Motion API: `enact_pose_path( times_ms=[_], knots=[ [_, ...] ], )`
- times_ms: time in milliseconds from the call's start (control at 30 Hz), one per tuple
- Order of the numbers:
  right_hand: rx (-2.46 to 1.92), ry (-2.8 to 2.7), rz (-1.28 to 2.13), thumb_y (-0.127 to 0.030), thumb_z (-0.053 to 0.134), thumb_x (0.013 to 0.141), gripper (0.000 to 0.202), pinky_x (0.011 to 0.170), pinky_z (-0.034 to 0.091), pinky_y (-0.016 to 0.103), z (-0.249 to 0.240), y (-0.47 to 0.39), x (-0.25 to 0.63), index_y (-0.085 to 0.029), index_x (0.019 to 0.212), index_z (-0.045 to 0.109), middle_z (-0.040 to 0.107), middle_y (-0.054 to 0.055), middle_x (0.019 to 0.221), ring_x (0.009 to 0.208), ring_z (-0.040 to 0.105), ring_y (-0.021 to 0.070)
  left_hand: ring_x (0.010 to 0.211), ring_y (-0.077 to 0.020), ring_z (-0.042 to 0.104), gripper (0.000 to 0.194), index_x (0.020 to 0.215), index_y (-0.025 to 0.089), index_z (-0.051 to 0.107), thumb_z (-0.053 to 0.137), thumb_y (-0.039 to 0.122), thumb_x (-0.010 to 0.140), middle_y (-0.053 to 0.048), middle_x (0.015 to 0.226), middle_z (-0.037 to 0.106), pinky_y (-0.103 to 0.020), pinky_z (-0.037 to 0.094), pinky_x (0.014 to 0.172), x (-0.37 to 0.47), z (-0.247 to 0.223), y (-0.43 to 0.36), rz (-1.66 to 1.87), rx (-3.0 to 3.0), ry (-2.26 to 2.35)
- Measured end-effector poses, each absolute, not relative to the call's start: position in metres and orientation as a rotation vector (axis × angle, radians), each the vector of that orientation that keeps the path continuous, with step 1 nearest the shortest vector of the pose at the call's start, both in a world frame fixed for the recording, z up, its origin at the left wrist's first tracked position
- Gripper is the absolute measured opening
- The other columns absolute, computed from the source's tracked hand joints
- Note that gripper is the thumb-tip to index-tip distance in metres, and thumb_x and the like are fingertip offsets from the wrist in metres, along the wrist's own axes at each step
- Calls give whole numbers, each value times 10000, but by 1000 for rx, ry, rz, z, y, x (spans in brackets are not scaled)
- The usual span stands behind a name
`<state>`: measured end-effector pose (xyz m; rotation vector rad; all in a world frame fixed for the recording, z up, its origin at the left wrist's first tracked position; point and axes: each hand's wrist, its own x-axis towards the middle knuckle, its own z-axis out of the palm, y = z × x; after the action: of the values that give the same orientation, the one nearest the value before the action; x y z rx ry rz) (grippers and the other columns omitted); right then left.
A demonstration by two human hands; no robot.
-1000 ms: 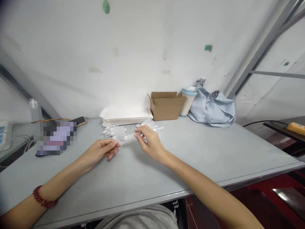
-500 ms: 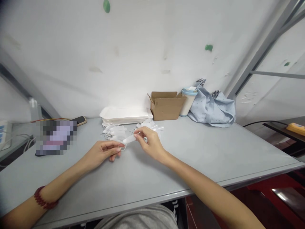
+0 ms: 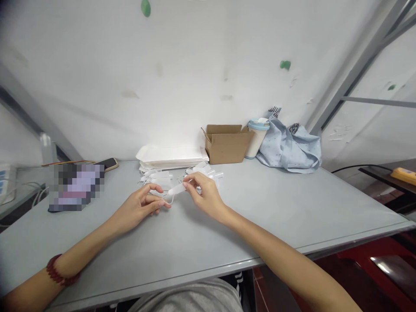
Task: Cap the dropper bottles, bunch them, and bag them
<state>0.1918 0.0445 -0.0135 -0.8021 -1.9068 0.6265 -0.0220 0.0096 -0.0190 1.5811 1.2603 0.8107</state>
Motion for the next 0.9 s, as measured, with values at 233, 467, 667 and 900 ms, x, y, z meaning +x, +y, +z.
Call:
enact_pose_path(
  times_ms=[233,467,667,900],
  knots=[
    [-805,-1943,609,-255,496,884,130,632,446,260,-14,44,191,-178,893,601,614,39,799,689,561,134,820,-212,642,265,939,231,387,545,412,827,-59,875,743,-342,429,738,-22,-19,10,804,1623,1252],
    [-789,-1959,586,-228,501,877,116,634,442,255,-14,44,191,-171,889,601,611,44,806,694,555,131,878,-205,650,209,855,223,438,560,388,823,-35,871,750,-314,430,774,-21,-17,8,783,1631,1272],
    [-788,-1973,607,-226,503,873,107,566,405,232,-14,44,192,-167,877,593,596,22,729,644,550,120,868,-213,658,216,806,208,515,596,407,786,-29,868,747,-300,446,755,-20,-15,7,794,1619,1293],
    [-770,-2007,559,-238,487,879,123,536,391,228,-12,44,193,-171,865,589,586,21,718,632,528,119,786,-204,645,232,767,188,598,642,413,731,-25,798,715,-270,449,671,-19,-15,7,818,1626,1316]
  ],
)
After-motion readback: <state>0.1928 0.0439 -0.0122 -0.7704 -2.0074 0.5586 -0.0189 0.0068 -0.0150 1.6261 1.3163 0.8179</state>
